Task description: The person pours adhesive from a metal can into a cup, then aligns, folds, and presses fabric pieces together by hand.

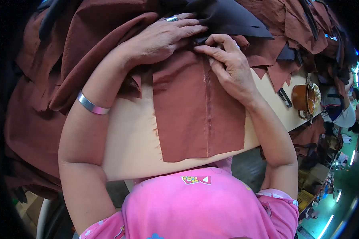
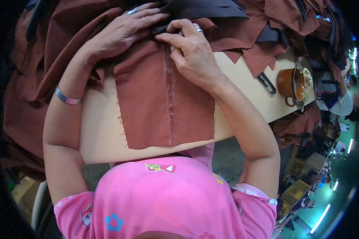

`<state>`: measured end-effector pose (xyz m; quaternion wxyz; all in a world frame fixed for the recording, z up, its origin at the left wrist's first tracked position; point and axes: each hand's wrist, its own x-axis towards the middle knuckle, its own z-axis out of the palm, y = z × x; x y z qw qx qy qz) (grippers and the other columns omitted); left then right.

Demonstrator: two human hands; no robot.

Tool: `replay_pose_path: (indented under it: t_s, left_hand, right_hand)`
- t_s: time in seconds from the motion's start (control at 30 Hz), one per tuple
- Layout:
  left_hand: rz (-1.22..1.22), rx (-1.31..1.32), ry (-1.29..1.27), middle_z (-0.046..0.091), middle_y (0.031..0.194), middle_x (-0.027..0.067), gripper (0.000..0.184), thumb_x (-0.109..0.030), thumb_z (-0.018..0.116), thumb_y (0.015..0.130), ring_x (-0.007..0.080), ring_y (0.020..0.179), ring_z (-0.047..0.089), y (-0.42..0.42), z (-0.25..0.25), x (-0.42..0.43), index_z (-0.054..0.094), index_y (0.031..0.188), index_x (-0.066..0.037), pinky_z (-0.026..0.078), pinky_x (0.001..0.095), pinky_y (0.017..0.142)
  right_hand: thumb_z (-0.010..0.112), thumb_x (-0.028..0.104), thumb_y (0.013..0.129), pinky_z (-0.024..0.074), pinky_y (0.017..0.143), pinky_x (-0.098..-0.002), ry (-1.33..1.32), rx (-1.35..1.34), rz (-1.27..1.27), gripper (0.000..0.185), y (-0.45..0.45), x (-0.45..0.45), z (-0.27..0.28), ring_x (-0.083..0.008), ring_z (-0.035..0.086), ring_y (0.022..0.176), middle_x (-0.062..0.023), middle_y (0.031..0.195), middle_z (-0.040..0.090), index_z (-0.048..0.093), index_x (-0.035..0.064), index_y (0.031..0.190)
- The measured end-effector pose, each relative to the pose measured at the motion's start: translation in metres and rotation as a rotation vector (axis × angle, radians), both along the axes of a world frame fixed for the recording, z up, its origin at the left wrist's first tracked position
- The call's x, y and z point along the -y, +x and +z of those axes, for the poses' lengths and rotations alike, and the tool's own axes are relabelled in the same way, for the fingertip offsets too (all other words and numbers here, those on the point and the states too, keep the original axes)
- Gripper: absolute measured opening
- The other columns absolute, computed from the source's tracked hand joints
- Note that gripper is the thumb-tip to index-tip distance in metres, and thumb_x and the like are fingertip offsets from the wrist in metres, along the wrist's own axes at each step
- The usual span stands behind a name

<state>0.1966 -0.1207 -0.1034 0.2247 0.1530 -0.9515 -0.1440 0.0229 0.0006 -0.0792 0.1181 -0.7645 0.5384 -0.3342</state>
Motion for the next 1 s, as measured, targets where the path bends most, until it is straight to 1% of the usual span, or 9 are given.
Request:
replay_pose_path:
  t_s: [0.1,0.23,0.37,0.4,0.5,0.53,0.63,0.8,1.0]
  left_hand:
    - [-0.001,-0.03,-0.014,0.044,0.132,0.0108,0.041,-0.01,0.046,0.086,0.0257,0.128,0.033,-0.001,-0.003,-0.001,0.047,0.127,-0.01,0.028,0.0373,0.105]
    - [0.017,-0.05,-0.002,0.044,0.132,0.0109,0.039,-0.011,0.046,0.088,0.026,0.127,0.035,-0.002,-0.005,-0.002,0.048,0.127,-0.013,0.028,0.0371,0.105]
    - [0.016,-0.051,-0.003,0.044,0.132,0.0119,0.039,-0.012,0.047,0.088,0.0265,0.126,0.035,-0.002,-0.006,0.0,0.048,0.126,-0.015,0.027,0.0365,0.105]
    - [0.027,-0.035,-0.034,0.045,0.131,0.0128,0.039,-0.011,0.048,0.087,0.0265,0.126,0.036,-0.001,-0.006,-0.001,0.049,0.126,-0.013,0.027,0.0364,0.105]
    - [-0.099,0.092,0.168,0.04,0.133,0.0188,0.041,-0.015,0.046,0.089,0.0336,0.128,0.03,0.008,0.023,-0.002,0.043,0.128,-0.004,0.025,0.0406,0.105]
    - [-0.1,0.076,0.174,0.041,0.132,0.019,0.041,-0.005,0.046,0.087,0.0341,0.128,0.03,0.008,0.026,-0.005,0.044,0.127,-0.005,0.025,0.0406,0.105]
    - [-0.098,0.078,0.17,0.041,0.132,0.0184,0.04,-0.006,0.046,0.086,0.0335,0.128,0.03,0.008,0.025,-0.003,0.045,0.127,-0.006,0.025,0.0401,0.105]
    - [-0.062,0.102,0.189,0.042,0.132,0.018,0.042,-0.004,0.048,0.085,0.0326,0.128,0.03,0.006,0.028,-0.007,0.045,0.127,-0.006,0.026,0.0395,0.105]
    - [-0.071,0.114,0.131,0.042,0.132,0.0184,0.044,-0.004,0.05,0.084,0.0322,0.128,0.031,0.008,0.03,-0.006,0.044,0.127,-0.006,0.026,0.0391,0.105]
  right_hand:
    - [0.051,-0.006,0.072,0.04,0.086,-0.0342,0.079,0.189,0.053,0.026,-0.005,0.0,-0.002,-0.0248,0.052,0.095,-0.0092,0.101,0.051,0.066,0.0037,0.091]
    - [0.052,-0.007,0.069,0.0401,0.085,-0.0325,-0.078,-0.073,0.058,0.026,-0.002,-0.008,0.005,-0.0237,0.052,0.092,-0.0088,0.102,0.051,0.068,0.0049,0.086]
    - [0.051,-0.007,0.069,0.0394,0.083,-0.0329,0.064,-0.003,0.12,0.03,-0.007,-0.025,0.01,-0.0241,0.05,0.091,-0.0084,0.098,0.05,0.067,0.0066,0.089]
    - [0.052,-0.007,0.068,0.0381,0.082,-0.0329,0.03,0.021,0.054,0.03,-0.003,-0.023,0.008,-0.0236,0.05,0.088,-0.0075,0.096,0.05,0.068,0.0072,0.089]
    - [0.054,-0.006,0.068,0.0368,0.08,-0.0327,-0.032,-0.055,0.063,0.029,-0.001,-0.026,0.004,-0.0217,0.05,0.084,-0.0061,0.096,0.051,0.068,0.0081,0.089]
    - [0.056,-0.004,0.067,0.0345,0.08,-0.0326,-0.022,-0.081,0.1,0.028,-0.004,-0.032,0.007,-0.0203,0.049,0.082,-0.0047,0.095,0.051,0.069,0.0101,0.087]
    - [0.057,-0.003,0.067,0.0329,0.081,-0.033,0.066,-0.066,0.224,0.025,-0.006,-0.055,0.011,-0.0202,0.048,0.084,-0.0043,0.094,0.051,0.069,0.011,0.085]
    - [0.053,-0.001,0.071,0.0317,0.075,-0.0335,-0.015,-0.077,0.023,0.031,0.002,-0.042,0.002,-0.0204,0.047,0.083,-0.002,0.094,0.051,0.065,0.0118,0.096]
    - [0.056,-0.002,0.069,0.0329,0.077,-0.0329,-0.008,-0.231,0.187,0.035,-0.001,-0.076,0.01,-0.0178,0.047,0.078,-0.0045,0.094,0.05,0.066,0.0103,0.099]
